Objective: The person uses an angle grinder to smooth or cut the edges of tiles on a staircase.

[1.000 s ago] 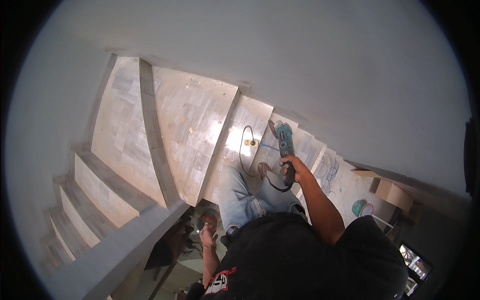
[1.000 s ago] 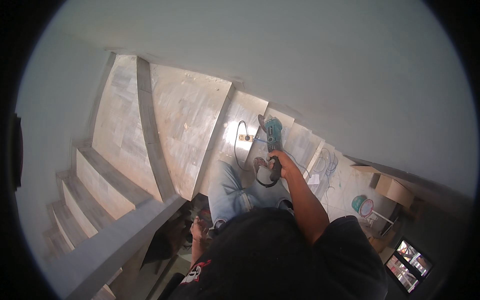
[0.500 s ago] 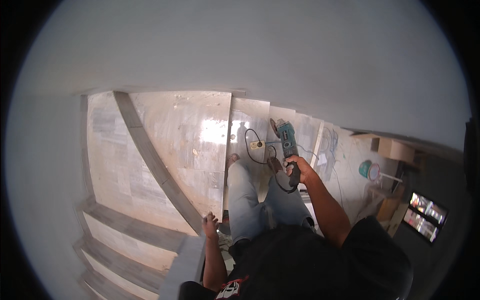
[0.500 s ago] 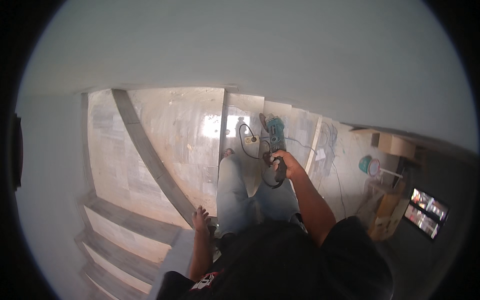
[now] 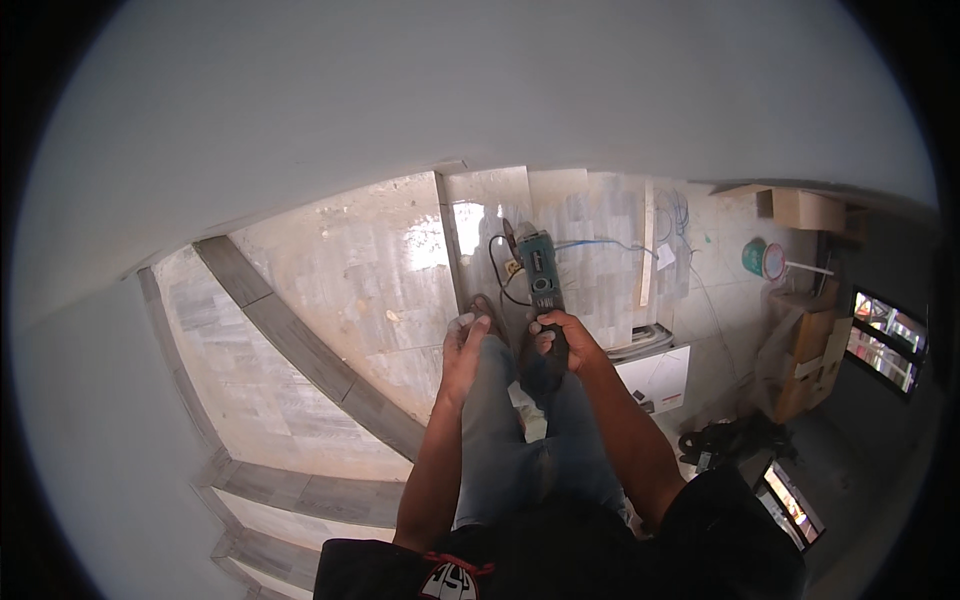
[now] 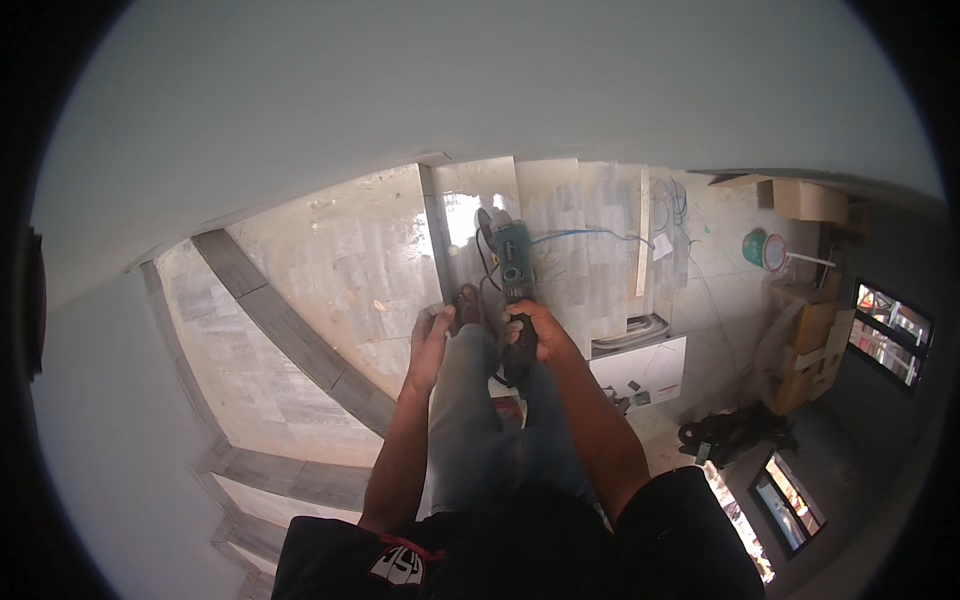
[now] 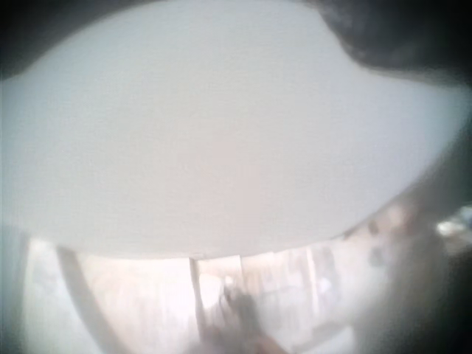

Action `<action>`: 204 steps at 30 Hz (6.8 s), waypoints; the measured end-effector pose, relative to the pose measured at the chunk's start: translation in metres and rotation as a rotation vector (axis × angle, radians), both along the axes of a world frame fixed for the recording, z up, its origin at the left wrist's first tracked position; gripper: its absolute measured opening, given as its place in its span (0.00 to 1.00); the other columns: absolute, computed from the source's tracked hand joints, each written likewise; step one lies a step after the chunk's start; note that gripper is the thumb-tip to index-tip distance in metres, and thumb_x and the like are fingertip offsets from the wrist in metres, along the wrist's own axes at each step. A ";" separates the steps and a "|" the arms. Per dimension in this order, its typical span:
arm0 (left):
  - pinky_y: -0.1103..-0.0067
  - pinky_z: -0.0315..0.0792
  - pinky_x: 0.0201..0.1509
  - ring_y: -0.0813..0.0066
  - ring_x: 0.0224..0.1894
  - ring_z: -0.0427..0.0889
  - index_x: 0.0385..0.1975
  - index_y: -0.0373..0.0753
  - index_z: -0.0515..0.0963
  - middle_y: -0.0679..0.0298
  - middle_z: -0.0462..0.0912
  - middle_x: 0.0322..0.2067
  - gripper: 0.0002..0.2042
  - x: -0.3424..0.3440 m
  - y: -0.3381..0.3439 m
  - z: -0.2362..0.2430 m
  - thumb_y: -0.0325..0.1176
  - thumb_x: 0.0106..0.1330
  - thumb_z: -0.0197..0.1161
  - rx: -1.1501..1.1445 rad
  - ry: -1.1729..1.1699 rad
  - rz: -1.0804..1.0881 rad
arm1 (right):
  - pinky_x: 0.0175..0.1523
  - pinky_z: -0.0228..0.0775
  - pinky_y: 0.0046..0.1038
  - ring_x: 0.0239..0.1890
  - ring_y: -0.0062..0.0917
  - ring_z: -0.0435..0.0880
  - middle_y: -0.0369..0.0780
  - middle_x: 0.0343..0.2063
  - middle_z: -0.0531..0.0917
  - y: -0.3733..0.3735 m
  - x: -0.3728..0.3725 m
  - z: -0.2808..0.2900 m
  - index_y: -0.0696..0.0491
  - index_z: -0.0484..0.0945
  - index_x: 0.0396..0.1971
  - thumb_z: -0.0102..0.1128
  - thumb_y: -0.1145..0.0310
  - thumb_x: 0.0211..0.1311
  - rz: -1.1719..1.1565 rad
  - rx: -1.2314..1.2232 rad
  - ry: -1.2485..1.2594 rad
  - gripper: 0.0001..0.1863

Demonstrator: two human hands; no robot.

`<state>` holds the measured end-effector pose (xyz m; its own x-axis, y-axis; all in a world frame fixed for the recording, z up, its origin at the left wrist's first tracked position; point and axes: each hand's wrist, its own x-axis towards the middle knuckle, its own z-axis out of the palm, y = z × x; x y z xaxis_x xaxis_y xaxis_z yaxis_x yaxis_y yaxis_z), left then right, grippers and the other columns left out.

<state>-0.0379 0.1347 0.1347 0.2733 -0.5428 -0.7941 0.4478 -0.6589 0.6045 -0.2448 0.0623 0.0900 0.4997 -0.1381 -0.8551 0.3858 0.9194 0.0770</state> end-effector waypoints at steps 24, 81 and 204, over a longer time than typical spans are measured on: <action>0.69 0.75 0.33 0.65 0.26 0.80 0.37 0.25 0.79 0.55 0.80 0.25 0.31 -0.021 -0.161 -0.267 0.55 0.52 0.69 0.157 -0.065 -0.598 | 0.23 0.68 0.20 0.19 0.17 0.72 0.35 0.23 0.76 -0.055 0.039 -0.263 0.54 0.75 0.34 0.58 0.71 0.57 0.100 -0.246 -0.095 0.06; 0.72 0.75 0.32 0.70 0.29 0.80 0.36 0.31 0.77 0.60 0.79 0.31 0.19 -0.031 -0.146 -0.379 0.36 0.49 0.71 -0.050 0.224 0.272 | 0.54 0.73 0.42 0.48 0.53 0.81 0.61 0.42 0.81 -0.039 0.066 -0.228 0.69 0.65 0.52 0.68 0.64 0.44 1.261 -1.172 1.097 0.37; 0.71 0.79 0.42 0.63 0.33 0.82 0.43 0.31 0.73 0.55 0.80 0.32 0.24 0.047 -0.143 -0.422 0.44 0.55 0.65 -0.021 0.292 -0.184 | 0.52 0.75 0.45 0.49 0.49 0.82 0.56 0.40 0.83 -0.007 0.110 -0.324 0.58 0.62 0.46 0.61 0.75 0.57 0.905 -0.967 0.825 0.20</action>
